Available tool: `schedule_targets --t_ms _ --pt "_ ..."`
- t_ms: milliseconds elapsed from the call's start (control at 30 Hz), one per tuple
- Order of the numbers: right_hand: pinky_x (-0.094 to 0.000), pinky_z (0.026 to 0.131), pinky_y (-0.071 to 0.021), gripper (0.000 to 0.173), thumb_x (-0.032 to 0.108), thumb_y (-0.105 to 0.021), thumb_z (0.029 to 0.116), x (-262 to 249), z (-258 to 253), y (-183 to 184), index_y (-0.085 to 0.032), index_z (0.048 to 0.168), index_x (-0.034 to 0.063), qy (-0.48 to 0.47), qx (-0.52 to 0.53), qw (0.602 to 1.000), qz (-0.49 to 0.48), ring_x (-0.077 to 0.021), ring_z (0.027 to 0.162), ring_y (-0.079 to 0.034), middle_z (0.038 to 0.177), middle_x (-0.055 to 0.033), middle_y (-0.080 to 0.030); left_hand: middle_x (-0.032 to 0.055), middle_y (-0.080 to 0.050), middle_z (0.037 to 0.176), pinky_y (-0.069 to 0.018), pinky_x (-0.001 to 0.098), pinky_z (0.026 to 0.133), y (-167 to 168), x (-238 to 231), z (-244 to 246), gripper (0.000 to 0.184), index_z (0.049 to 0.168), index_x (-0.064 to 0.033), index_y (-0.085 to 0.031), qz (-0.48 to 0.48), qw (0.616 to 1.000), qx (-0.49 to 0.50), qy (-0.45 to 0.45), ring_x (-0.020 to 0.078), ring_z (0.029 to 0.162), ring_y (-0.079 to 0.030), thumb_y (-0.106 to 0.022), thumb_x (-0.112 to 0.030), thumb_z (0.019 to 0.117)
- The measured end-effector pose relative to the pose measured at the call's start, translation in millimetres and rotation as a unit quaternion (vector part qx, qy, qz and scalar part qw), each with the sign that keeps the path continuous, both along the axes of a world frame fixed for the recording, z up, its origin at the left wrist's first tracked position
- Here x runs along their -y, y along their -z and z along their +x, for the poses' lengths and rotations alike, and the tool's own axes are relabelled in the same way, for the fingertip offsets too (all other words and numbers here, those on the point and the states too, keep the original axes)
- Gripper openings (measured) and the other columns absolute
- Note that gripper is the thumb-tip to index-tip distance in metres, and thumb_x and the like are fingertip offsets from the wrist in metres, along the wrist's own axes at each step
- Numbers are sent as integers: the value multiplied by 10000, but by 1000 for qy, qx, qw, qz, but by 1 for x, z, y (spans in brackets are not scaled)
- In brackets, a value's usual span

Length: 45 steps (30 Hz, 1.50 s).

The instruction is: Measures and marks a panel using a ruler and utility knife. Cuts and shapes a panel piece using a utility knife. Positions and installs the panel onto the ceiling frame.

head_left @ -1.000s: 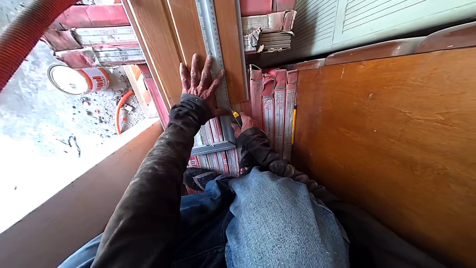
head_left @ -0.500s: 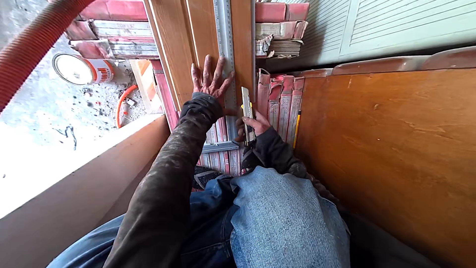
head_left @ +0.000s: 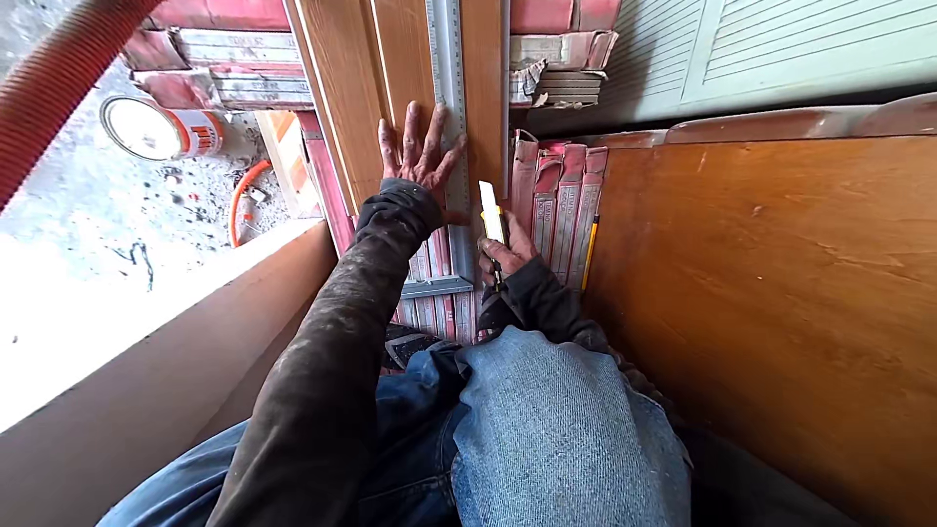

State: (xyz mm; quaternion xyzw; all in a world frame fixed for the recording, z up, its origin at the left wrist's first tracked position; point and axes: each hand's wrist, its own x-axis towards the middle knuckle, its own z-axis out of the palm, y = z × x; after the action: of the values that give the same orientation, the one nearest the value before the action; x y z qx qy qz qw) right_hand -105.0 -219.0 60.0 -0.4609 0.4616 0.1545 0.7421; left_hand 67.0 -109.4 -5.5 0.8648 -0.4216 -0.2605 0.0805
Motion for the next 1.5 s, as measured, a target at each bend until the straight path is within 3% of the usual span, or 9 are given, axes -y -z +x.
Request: schedule_targets --t_ms 67,133,233,300,367,533,900,1267,1500 --pt "-345 464 -509 664 91 -521 1019 -3 5 2 -173 1584 94 -40 -25 997 -69 -171 532 -531 876 -99 -545 120 -6 1739 35 775 1163 0 1 1 1238 1622 -344 -300 19 1000 -10 1 443 1578 58 -769 -813 577" --pt "-433 552 -557 631 140 -494 1043 -4 10 6 -199 1595 66 -103 -51 982 -150 -246 621 -593 1045 -188 -596 124 -2 1739 26 776 1162 2 1 1 1259 1621 -363 -296 22 1000 -4 0 445 1578 51 -764 -831 550" --pt "-490 644 -594 562 99 -430 1055 -6 21 7 -243 1579 21 -175 -68 956 -226 -309 722 -662 1168 -245 -617 123 -2 1739 17 783 1156 5 -1 -1 1249 1618 -361 -304 11 1000 8 3 447 1578 44 -738 -854 557" --pt "-503 709 -603 551 67 -449 1038 -8 25 7 -280 1556 -14 -202 -59 942 -262 -334 806 -689 1195 -261 -623 126 -6 1739 9 789 1152 8 -1 -2 1257 1616 -359 -312 4 1000 18 2 451 1577 41 -717 -875 544" --pt "-495 898 -576 555 54 -468 1034 -11 29 3 -300 1555 -39 -224 -56 931 -284 -360 1042 -688 1322 -282 -600 142 -18 1736 1 802 1141 10 -1 -2 1248 1611 -339 -330 -5 1000 24 4 468 1573 32 -725 -859 548" --pt "-466 1055 -505 560 49 -475 1036 -15 37 1 -300 1562 -31 -241 -83 919 -299 -353 1241 -625 1413 -267 -567 137 -32 1736 -3 800 1144 6 -1 -1 1222 1606 -332 -349 -4 1000 15 1 467 1573 27 -750 -825 562" --pt "-434 1117 -457 565 32 -479 1029 -15 40 1 -303 1562 -36 -258 -85 912 -307 -335 1337 -561 1498 -254 -499 138 -20 1737 8 797 1145 9 -2 -2 1226 1609 -331 -339 -8 1000 17 2 467 1573 33 -744 -831 565" --pt "-477 1074 -490 586 59 -491 1026 -20 44 -3 -298 1574 -19 -308 -120 877 -348 -369 1259 -625 1429 -256 -572 161 -90 1728 -15 812 1137 9 -3 -2 1183 1588 -305 -393 -43 999 22 -2 490 1567 -10 -763 -794 577" --pt "-469 1068 -491 607 77 -483 1042 -18 61 -16 -243 1594 -8 -356 -180 863 -309 -366 1251 -631 1427 -253 -574 175 -123 1720 -17 814 1135 10 -3 -3 1180 1578 -304 -411 -55 998 21 -7 503 1562 -32 -756 -803 565"
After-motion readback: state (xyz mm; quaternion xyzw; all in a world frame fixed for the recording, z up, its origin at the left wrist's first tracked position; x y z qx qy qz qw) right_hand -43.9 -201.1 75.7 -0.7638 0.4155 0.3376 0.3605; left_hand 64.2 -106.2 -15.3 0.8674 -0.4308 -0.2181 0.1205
